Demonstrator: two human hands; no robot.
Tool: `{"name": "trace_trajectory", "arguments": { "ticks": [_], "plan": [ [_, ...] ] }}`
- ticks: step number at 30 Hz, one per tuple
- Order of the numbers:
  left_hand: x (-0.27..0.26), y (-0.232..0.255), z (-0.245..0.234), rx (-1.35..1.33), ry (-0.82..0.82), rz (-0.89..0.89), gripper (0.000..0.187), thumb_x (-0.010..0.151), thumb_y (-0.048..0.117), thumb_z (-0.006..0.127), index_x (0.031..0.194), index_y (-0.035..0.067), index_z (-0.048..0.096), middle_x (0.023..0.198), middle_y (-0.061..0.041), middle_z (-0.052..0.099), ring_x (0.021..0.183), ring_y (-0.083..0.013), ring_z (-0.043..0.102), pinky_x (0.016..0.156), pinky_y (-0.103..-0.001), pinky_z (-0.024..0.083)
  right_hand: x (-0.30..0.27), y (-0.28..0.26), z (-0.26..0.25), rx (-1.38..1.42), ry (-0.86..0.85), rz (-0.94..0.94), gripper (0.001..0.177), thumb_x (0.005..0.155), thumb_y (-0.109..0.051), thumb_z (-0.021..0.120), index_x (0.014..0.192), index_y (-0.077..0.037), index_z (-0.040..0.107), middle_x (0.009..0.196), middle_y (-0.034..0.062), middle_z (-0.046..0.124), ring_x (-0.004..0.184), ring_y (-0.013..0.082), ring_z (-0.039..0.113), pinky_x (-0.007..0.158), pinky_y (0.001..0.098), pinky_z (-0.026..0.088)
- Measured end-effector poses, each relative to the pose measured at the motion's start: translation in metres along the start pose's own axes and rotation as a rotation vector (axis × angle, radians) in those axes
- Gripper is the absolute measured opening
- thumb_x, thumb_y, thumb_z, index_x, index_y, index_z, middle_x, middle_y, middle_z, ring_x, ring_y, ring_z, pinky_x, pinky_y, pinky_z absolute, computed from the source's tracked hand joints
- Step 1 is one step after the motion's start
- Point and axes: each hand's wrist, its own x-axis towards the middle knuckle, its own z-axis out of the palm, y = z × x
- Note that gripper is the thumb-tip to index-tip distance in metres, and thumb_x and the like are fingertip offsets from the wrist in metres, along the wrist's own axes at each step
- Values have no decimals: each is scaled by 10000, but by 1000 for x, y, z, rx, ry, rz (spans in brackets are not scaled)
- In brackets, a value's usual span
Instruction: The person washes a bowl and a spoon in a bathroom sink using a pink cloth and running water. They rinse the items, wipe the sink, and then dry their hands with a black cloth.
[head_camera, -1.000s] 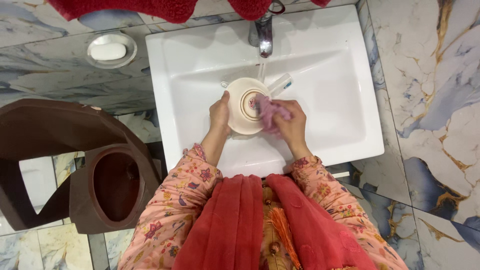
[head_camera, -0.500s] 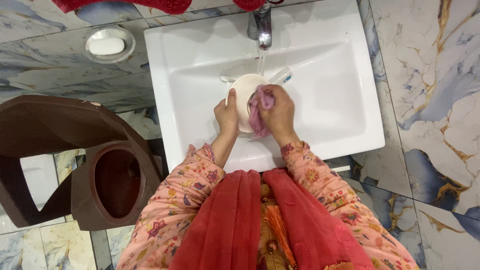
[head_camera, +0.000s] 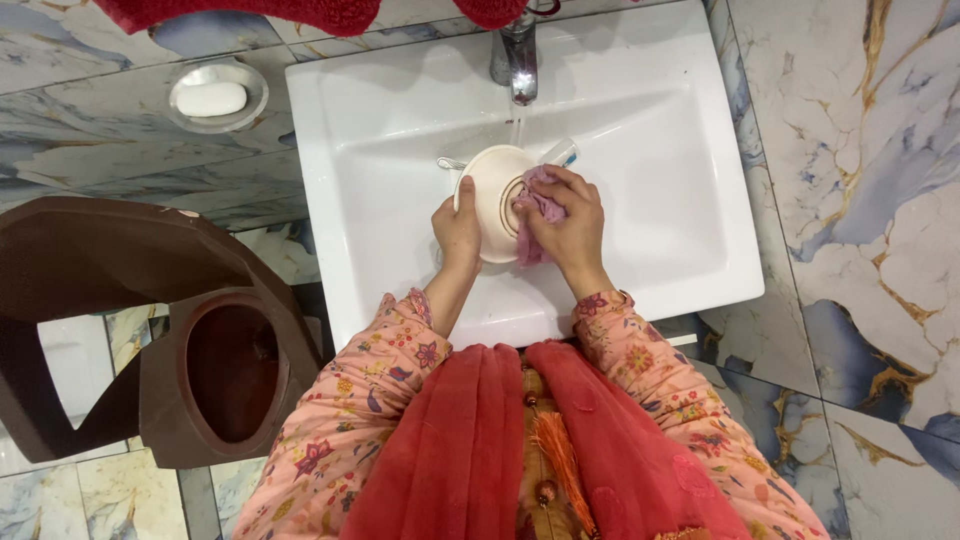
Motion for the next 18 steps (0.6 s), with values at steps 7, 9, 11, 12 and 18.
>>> {"name": "trace_trajectory", "arguments": {
  "ticks": [7, 9, 11, 12, 18],
  "plan": [
    [5, -7, 0, 260, -53, 149, 613, 1009, 493, 616, 784, -73, 687, 656, -93, 609, 612, -160, 517, 599, -350, 477, -7, 9, 6, 116, -81, 229, 204, 817, -87, 888, 989, -66, 782, 1075, 75, 650, 943, 220, 684, 820, 330, 586],
    [12, -6, -3, 435, -88, 251, 666, 1042, 498, 604, 738, -94, 651, 609, -117, 556, 593, -179, 468, 595, -356, 447, -12, 8, 8, 125, -66, 202, 209, 832, -69, 879, 1021, -60, 789, 1074, 91, 613, 941, 233, 666, 808, 339, 584],
    [17, -8, -5, 283, -118, 211, 615, 1023, 498, 581, 767, -51, 685, 622, -63, 596, 590, -136, 495, 580, -328, 466, -20, 4, 10, 222, -87, 181, 187, 848, -32, 823, 1029, -59, 789, 1144, 94, 618, 971, 221, 693, 836, 335, 597],
    [19, -10, -6, 207, -133, 189, 593, 1014, 499, 570, 782, -30, 703, 628, -36, 616, 588, -114, 509, 572, -314, 475, -22, 4, 11, 268, -99, 172, 184, 856, -14, 795, 1034, -59, 789, 1179, 95, 620, 986, 215, 706, 850, 332, 603],
    [26, -16, -11, 68, -229, 78, 583, 1001, 527, 564, 853, -15, 720, 703, -12, 666, 625, -88, 552, 594, -284, 504, -7, 12, 15, 182, -73, 184, 123, 827, -19, 822, 931, -22, 755, 1078, 113, 655, 981, 256, 700, 869, 339, 581]
  ]
}}
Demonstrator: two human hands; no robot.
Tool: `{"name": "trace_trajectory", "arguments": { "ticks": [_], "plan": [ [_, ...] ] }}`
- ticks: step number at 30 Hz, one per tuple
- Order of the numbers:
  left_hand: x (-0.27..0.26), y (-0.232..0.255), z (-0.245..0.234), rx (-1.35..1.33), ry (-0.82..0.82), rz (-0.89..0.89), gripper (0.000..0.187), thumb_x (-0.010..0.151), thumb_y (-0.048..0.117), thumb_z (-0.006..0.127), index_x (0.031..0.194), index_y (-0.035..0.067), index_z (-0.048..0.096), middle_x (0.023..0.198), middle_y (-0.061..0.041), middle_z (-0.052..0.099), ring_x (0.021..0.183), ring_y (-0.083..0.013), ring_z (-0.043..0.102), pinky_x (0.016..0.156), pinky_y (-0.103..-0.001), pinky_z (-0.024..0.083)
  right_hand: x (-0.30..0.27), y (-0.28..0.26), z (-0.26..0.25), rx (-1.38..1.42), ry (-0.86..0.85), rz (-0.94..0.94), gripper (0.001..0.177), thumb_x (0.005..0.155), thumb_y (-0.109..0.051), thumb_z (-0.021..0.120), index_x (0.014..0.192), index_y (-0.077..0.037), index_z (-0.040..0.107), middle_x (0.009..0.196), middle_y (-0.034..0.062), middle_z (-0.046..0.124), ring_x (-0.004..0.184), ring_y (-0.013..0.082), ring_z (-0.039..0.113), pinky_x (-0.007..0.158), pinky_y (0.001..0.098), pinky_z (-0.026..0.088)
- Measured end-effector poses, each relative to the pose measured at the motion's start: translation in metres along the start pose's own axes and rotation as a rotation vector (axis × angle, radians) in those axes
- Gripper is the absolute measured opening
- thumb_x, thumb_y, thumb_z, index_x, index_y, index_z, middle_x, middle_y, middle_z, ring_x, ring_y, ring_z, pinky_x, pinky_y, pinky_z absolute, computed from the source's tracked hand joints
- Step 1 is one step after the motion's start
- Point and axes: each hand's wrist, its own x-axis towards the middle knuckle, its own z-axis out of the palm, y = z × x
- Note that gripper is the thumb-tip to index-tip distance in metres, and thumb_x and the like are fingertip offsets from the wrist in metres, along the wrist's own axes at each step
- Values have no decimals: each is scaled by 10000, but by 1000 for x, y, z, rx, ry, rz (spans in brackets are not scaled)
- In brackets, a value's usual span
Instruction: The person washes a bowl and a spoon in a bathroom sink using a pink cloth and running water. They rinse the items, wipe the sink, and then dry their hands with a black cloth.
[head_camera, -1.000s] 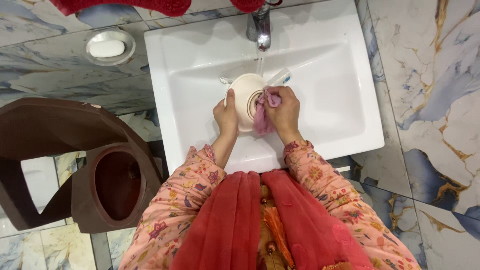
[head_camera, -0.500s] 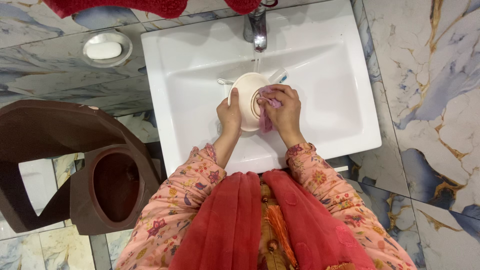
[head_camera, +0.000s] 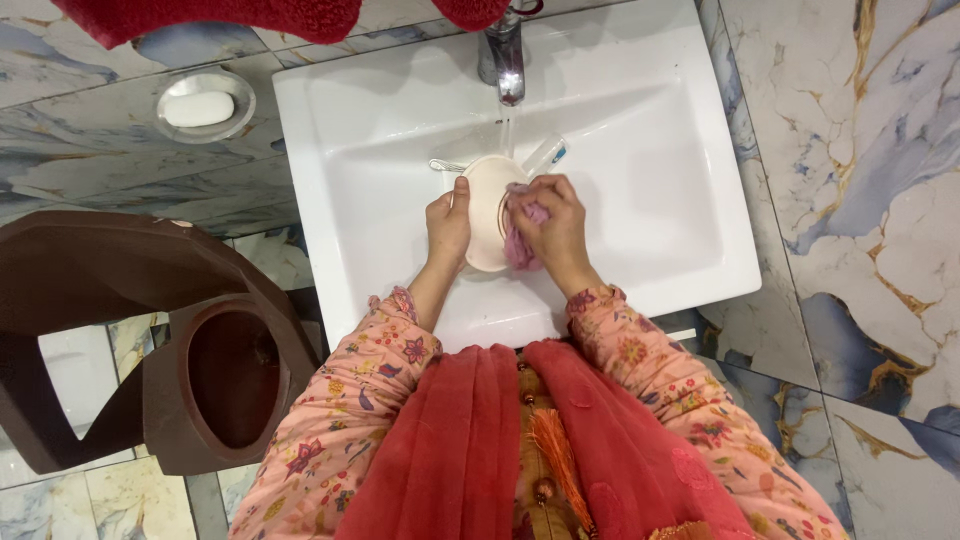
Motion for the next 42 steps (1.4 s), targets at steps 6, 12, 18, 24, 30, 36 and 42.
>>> {"name": "trace_trajectory", "arguments": {
  "ticks": [6, 12, 18, 24, 30, 36, 42],
  "plan": [
    [-7, 3, -2, -23, 9, -1, 547, 980, 528, 557, 940, 7, 720, 762, -25, 724, 673, -89, 640, 637, -269, 544, 11, 1, -1, -52, 39, 123, 123, 826, -51, 818, 891, 1, 728, 986, 131, 681, 894, 275, 700, 822, 357, 566],
    [-1, 15, -7, 255, 36, 126, 646, 1076, 495, 609, 734, -54, 603, 642, -36, 519, 617, -121, 424, 553, -323, 410, 9, -10, 1, -19, -10, 29, 117, 852, -46, 808, 960, -24, 768, 1030, 129, 686, 929, 278, 705, 832, 347, 573],
    [4, 17, -5, 226, 18, 171, 582, 1019, 478, 608, 664, 16, 589, 570, 31, 502, 562, -82, 409, 515, -300, 395, -2, -13, -1, 41, -70, 14, 138, 826, -45, 811, 958, -43, 771, 1043, 111, 680, 970, 250, 710, 860, 329, 580],
    [-4, 14, -1, 156, 3, 213, 559, 1016, 463, 617, 691, 9, 623, 605, 31, 543, 582, -73, 426, 525, -292, 406, 21, 10, 1, -155, 81, 251, 143, 788, -53, 845, 920, -5, 817, 919, 161, 681, 845, 241, 679, 779, 322, 553],
    [-11, 24, 0, 106, -23, 221, 550, 1023, 466, 612, 725, 5, 639, 627, 37, 555, 587, -69, 435, 535, -283, 406, 29, 12, -2, 390, 41, 672, 179, 807, -87, 792, 886, 71, 764, 833, 107, 773, 716, 131, 709, 675, 248, 588],
    [3, 23, -9, 200, 49, 237, 568, 1028, 471, 615, 695, 10, 606, 601, 34, 510, 577, -71, 402, 513, -280, 377, 10, 1, 8, 231, -75, 352, 130, 801, -67, 784, 917, -9, 792, 913, 110, 719, 781, 158, 701, 719, 287, 584],
    [18, 11, -21, 87, 99, 230, 643, 1126, 472, 640, 734, -17, 499, 647, 12, 454, 661, -94, 352, 565, -307, 331, -1, 5, 2, 34, -162, 341, 146, 773, -104, 828, 914, -71, 808, 893, 85, 635, 792, 205, 654, 744, 327, 554]
  ]
}}
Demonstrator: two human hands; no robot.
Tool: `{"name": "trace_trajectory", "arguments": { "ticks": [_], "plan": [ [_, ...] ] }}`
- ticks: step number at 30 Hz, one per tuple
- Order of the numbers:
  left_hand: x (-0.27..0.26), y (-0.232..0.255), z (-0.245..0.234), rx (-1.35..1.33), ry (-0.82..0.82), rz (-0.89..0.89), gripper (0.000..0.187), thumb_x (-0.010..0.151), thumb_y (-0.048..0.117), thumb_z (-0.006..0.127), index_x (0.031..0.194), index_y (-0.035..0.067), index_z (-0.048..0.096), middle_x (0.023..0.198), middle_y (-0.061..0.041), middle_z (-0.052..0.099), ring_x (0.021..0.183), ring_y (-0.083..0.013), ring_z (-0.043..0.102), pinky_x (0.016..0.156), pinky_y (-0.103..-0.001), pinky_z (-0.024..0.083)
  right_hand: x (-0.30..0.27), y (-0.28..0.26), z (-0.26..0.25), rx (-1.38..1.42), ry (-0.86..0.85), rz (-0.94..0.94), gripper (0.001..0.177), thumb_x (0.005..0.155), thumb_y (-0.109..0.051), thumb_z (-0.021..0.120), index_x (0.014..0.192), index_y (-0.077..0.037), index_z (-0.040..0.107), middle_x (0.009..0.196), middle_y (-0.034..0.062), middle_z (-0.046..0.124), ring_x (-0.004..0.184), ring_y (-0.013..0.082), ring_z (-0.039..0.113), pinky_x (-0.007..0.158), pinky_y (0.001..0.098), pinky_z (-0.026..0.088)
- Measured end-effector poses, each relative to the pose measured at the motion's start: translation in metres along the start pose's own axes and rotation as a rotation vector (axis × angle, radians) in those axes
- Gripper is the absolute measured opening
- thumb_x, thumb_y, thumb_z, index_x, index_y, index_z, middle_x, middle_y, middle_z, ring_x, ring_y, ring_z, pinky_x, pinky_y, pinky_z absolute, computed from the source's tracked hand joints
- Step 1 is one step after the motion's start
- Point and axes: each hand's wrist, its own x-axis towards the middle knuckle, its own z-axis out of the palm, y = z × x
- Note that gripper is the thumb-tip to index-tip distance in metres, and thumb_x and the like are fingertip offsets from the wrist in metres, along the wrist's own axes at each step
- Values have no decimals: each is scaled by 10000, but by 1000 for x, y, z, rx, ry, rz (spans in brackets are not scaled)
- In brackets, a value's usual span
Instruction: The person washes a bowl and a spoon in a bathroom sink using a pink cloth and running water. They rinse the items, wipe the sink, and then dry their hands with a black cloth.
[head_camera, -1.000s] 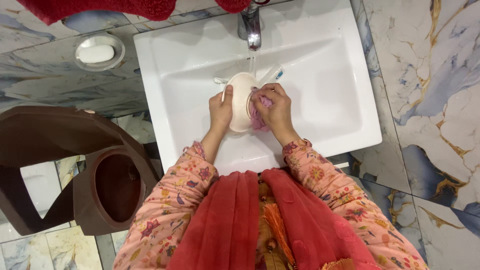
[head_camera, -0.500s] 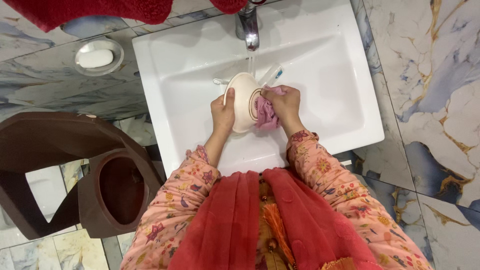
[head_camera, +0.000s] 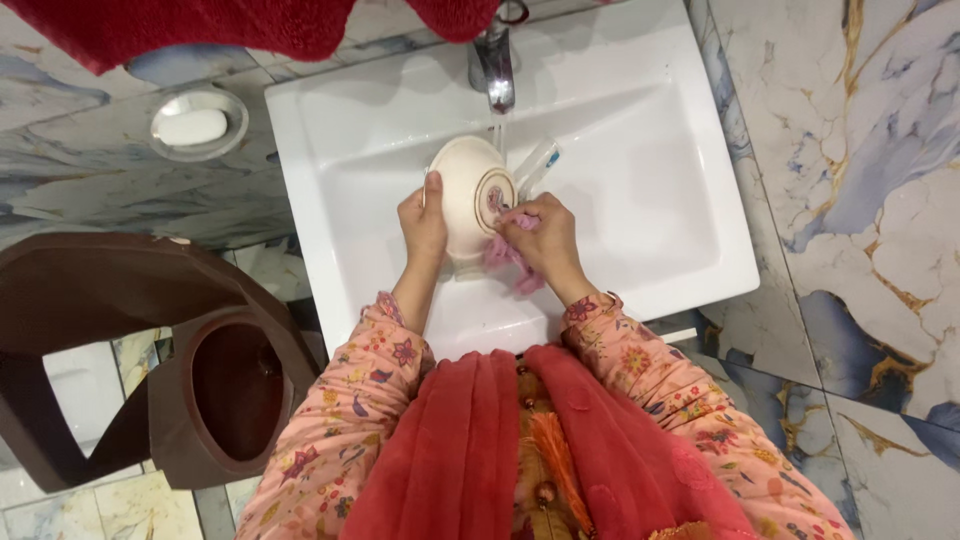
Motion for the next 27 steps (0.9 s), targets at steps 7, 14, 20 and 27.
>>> {"name": "trace_trajectory", "arguments": {
  "ticks": [7, 14, 20, 27],
  "plan": [
    [-5, 9, 4, -170, -100, -200, 524, 990, 483, 603, 949, -23, 731, 808, -49, 723, 694, -96, 625, 648, -277, 545, 26, -15, -11, -6, 153, -302, 113, 847, -10, 812, 951, -46, 784, 958, 68, 582, 850, 184, 638, 831, 310, 598],
    [-5, 14, 3, -102, -182, -142, 531, 1001, 469, 626, 903, -43, 726, 774, -48, 691, 660, -90, 577, 606, -277, 513, 25, -25, -13, -32, 136, -371, 126, 826, 9, 796, 945, -26, 775, 949, 98, 614, 840, 234, 680, 772, 324, 579],
    [-3, 2, 7, -140, -169, -159, 533, 986, 476, 653, 856, -36, 718, 741, -45, 690, 621, -92, 571, 571, -273, 505, 29, 4, -11, -156, 205, -88, 104, 743, -61, 857, 815, -32, 788, 887, 125, 636, 790, 294, 666, 747, 371, 558],
    [1, 9, 13, -113, -215, -207, 510, 974, 474, 650, 885, -23, 721, 746, -29, 691, 646, -92, 587, 610, -278, 522, 31, 1, -16, -98, 203, -327, 108, 813, -15, 814, 910, -17, 768, 916, 125, 621, 819, 287, 670, 744, 362, 557]
  ]
}}
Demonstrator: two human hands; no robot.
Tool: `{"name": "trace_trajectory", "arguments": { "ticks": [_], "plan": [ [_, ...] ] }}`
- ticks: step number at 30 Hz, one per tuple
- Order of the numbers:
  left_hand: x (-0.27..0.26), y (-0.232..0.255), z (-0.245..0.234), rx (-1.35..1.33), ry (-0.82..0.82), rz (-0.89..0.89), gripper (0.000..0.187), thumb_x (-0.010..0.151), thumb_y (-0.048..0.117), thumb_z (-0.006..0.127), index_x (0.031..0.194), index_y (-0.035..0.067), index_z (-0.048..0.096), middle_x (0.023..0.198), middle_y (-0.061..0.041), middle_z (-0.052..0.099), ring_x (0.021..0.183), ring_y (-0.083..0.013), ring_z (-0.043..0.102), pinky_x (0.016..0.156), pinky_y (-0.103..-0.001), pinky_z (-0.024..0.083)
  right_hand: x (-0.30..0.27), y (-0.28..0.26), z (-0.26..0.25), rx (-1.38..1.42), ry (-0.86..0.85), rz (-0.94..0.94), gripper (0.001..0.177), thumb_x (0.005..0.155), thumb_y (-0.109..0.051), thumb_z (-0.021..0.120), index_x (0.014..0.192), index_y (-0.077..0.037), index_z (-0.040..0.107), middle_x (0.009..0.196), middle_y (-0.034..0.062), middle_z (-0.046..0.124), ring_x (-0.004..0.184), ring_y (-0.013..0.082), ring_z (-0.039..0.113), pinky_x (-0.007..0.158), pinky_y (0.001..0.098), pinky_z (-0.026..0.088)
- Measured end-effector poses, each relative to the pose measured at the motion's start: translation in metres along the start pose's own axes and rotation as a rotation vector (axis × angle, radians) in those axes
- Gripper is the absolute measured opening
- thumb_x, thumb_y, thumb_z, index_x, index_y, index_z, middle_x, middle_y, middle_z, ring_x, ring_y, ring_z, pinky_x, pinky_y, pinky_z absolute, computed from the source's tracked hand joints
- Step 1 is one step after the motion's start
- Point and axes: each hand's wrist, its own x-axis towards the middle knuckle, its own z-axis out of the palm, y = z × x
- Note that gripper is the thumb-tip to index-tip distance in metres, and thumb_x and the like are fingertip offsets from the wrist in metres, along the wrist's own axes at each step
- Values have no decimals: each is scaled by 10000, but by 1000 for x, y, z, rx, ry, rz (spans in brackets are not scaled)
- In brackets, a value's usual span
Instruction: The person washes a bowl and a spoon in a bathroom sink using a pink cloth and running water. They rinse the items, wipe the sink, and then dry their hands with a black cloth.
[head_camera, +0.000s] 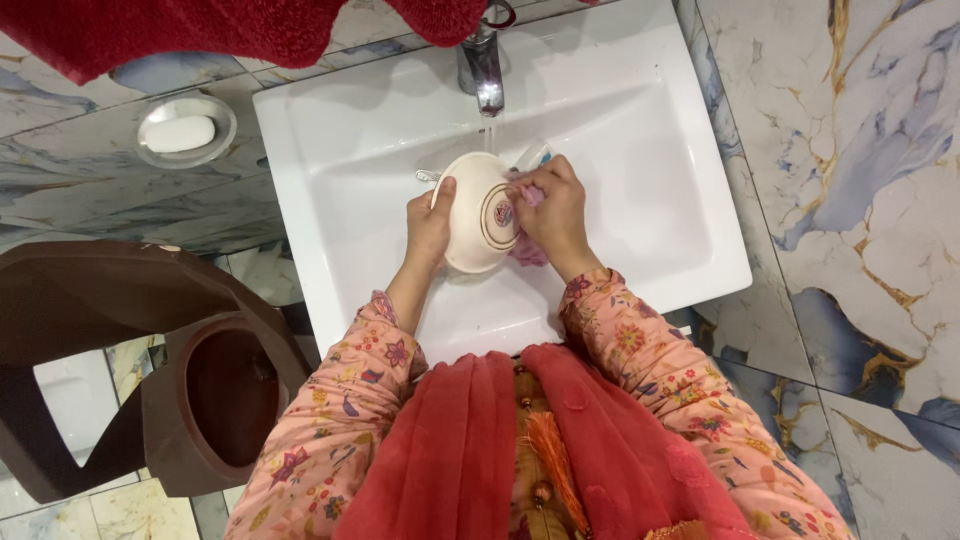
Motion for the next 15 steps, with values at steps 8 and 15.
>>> {"name": "trace_trajectory", "arguments": {
  "ticks": [8, 15],
  "plan": [
    [8, 22, 4, -186, 25, 23, 457, 982, 414, 646, 982, -36, 722, 849, -62, 728, 711, -111, 646, 648, -285, 556, 4, 3, -6, -47, -98, 124, 85, 780, -18, 822, 830, -23, 754, 905, 113, 627, 780, 254, 651, 724, 351, 553],
    [13, 3, 6, -185, 86, 13, 473, 1038, 397, 673, 1001, -73, 710, 857, -89, 691, 695, -128, 601, 625, -303, 522, -27, -21, 2, 19, -153, 97, 138, 727, 54, 743, 820, -43, 771, 898, 118, 631, 788, 259, 667, 730, 351, 572]
  ]
}}
